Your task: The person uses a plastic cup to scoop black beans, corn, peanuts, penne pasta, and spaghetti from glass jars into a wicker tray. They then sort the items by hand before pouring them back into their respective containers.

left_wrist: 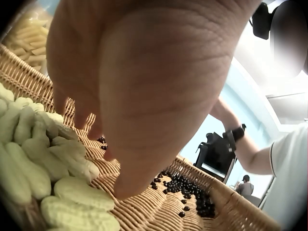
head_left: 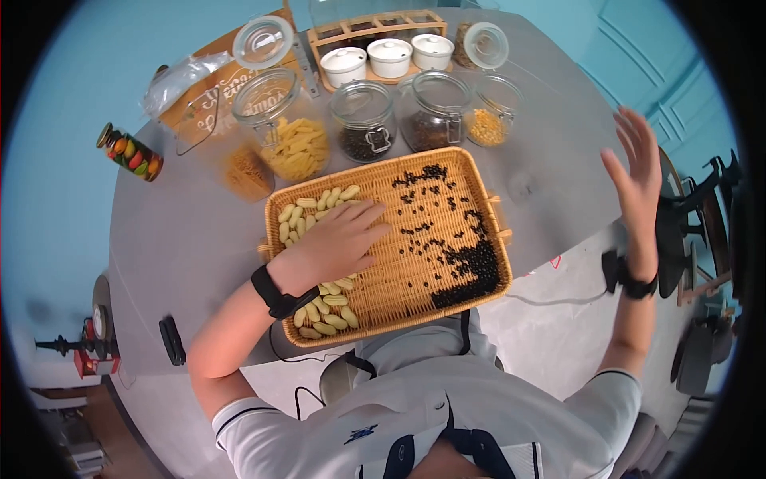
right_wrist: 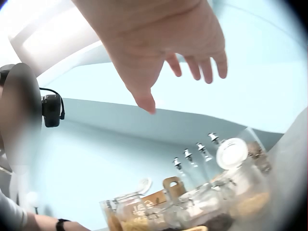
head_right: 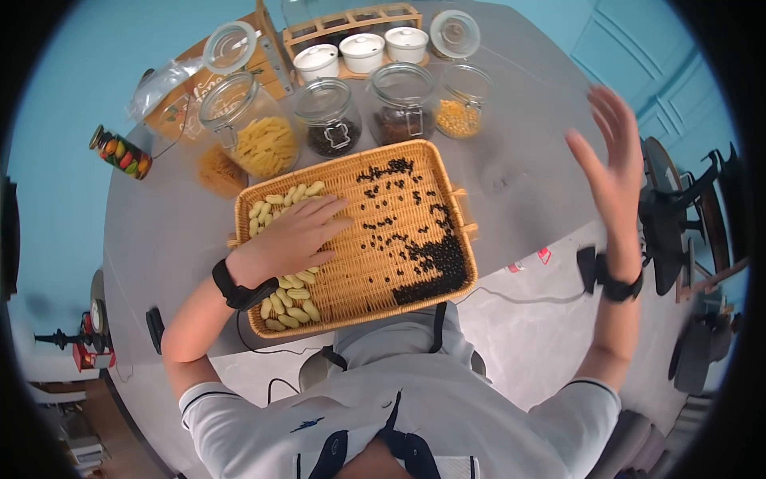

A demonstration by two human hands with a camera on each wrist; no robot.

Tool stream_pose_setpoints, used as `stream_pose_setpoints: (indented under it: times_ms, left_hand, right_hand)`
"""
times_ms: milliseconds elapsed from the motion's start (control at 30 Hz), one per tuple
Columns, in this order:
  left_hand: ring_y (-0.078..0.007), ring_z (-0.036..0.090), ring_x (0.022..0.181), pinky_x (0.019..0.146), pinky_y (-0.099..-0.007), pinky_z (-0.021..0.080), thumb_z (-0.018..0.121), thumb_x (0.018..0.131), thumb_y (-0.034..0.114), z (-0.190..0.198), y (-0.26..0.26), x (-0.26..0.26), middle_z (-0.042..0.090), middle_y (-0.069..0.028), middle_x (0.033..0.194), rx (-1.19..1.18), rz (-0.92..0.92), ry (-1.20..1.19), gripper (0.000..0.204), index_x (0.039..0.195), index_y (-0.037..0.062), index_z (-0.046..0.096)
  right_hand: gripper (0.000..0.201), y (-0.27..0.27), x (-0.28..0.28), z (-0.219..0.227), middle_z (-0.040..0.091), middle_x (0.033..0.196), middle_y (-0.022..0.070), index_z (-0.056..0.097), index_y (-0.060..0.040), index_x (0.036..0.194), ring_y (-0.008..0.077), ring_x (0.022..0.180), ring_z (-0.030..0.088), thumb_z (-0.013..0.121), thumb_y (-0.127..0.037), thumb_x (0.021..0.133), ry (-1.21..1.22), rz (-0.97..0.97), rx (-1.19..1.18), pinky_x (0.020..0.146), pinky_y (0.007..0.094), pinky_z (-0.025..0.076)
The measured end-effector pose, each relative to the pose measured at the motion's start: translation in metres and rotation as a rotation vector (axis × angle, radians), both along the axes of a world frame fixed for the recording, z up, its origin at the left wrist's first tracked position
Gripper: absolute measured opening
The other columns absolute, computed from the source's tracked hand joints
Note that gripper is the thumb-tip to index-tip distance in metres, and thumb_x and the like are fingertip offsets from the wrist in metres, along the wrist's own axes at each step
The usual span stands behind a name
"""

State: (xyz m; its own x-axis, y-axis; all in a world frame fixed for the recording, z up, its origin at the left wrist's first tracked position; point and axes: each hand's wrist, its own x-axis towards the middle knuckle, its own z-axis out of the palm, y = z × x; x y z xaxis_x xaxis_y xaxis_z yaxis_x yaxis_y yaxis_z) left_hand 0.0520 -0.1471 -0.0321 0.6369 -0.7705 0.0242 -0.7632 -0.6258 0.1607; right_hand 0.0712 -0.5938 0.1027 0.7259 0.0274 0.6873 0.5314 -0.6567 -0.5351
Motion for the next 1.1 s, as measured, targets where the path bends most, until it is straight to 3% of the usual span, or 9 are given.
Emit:
stream_pose_setpoints:
  times_ms: [67,133,267,467,567,667,767,867,1100]
  left_hand:
    - [-0.0393,0.035,0.147,0.121,-0.0494,0.03,0.071,0.093,0.033,-0.006,-0.004,-0.001,0.035,-0.0162,0.161,0.076,0.043,-0.044,0.063,0.147,0.0116,0.047]
    - [-0.0397,0.032,0.149,0.122,-0.0504,0.028,0.071,0.093,0.036,-0.003,-0.003,-0.006,0.032,-0.017,0.163,0.113,0.106,-0.001,0.066,0.149,0.0125,0.046]
    - [-0.0396,0.026,0.153,0.124,-0.0519,0.024,0.07,0.093,0.042,0.002,0.005,-0.011,0.028,-0.0187,0.165,0.166,0.196,0.097,0.072,0.152,0.0141,0.042]
    - [-0.0398,0.027,0.152,0.122,-0.0537,0.026,0.071,0.091,0.046,0.015,0.02,-0.011,0.029,-0.0204,0.164,0.098,0.243,0.074,0.079,0.155,0.0137,0.039]
    - [-0.0402,0.03,0.15,0.121,-0.0523,0.028,0.07,0.091,0.052,0.02,0.026,-0.014,0.029,-0.0226,0.163,0.178,0.418,0.025,0.084,0.156,0.0096,0.037]
    - [-0.0413,0.033,0.149,0.12,-0.0515,0.03,0.066,0.091,0.058,0.008,0.035,-0.016,0.028,-0.0255,0.162,0.2,0.446,-0.001,0.09,0.156,0.0049,0.035]
    - [-0.0427,0.034,0.148,0.119,-0.0512,0.032,0.063,0.091,0.061,0.006,0.04,-0.017,0.028,-0.0276,0.162,0.171,0.436,0.087,0.093,0.157,0.003,0.033]
    - [-0.0444,0.034,0.147,0.119,-0.0496,0.032,0.064,0.092,0.06,0.007,0.047,-0.013,0.028,-0.0279,0.162,0.171,0.412,0.127,0.094,0.158,0.0033,0.028]
    - [-0.0426,0.036,0.146,0.12,-0.05,0.032,0.066,0.093,0.054,0.004,0.058,-0.008,0.033,-0.0292,0.159,0.072,0.427,0.196,0.092,0.158,0.0026,0.027]
  right_hand:
    - [0.09,0.017,0.042,0.025,0.047,0.151,0.024,0.037,-0.0001,0.153,0.034,0.142,0.046,0.085,-0.028,0.082,0.203,0.068,-0.13,0.118,0.0481,0.037]
    - [0.103,0.043,0.084,0.03,0.044,0.151,0.0305,0.035,0.0057,0.152,0.0363,0.141,0.046,0.086,-0.044,0.078,0.496,-0.027,-0.375,0.116,0.0464,0.04]
    - [0.133,0.069,0.177,-0.016,0.044,0.144,0.0412,0.031,0.0161,0.147,0.0462,0.139,0.046,0.09,-0.066,0.06,0.578,-0.119,-0.833,0.117,0.0435,0.039]
    - [0.131,0.072,0.214,-0.054,0.05,0.143,0.0368,0.035,0.0127,0.147,0.045,0.137,0.049,0.097,-0.054,0.053,0.628,-0.014,-0.619,0.115,0.0438,0.042]
    - [0.11,0.073,0.201,-0.051,0.063,0.13,0.0305,0.051,0.0122,0.135,0.0381,0.124,0.061,0.096,-0.045,0.052,0.547,0.031,-0.516,0.105,0.0402,0.049]
    - [0.099,0.064,0.217,-0.062,0.067,0.125,0.0266,0.059,0.0084,0.13,0.0353,0.119,0.065,0.095,-0.041,0.053,0.58,-0.023,-0.502,0.101,0.0401,0.052]
    - [0.095,0.073,0.201,-0.05,0.068,0.124,0.0263,0.061,0.0093,0.127,0.0351,0.114,0.067,0.094,-0.04,0.053,0.573,-0.055,-0.507,0.097,0.0396,0.054]
    - [0.109,0.078,0.191,-0.038,0.063,0.128,0.0304,0.051,0.0143,0.138,0.0378,0.121,0.063,0.092,-0.04,0.053,0.619,-0.078,-0.511,0.1,0.0404,0.052]
    - [0.106,0.066,0.161,0.004,0.063,0.128,0.0261,0.051,0.0104,0.141,0.0345,0.115,0.063,0.09,-0.038,0.055,0.566,-0.087,-0.535,0.097,0.0385,0.051]
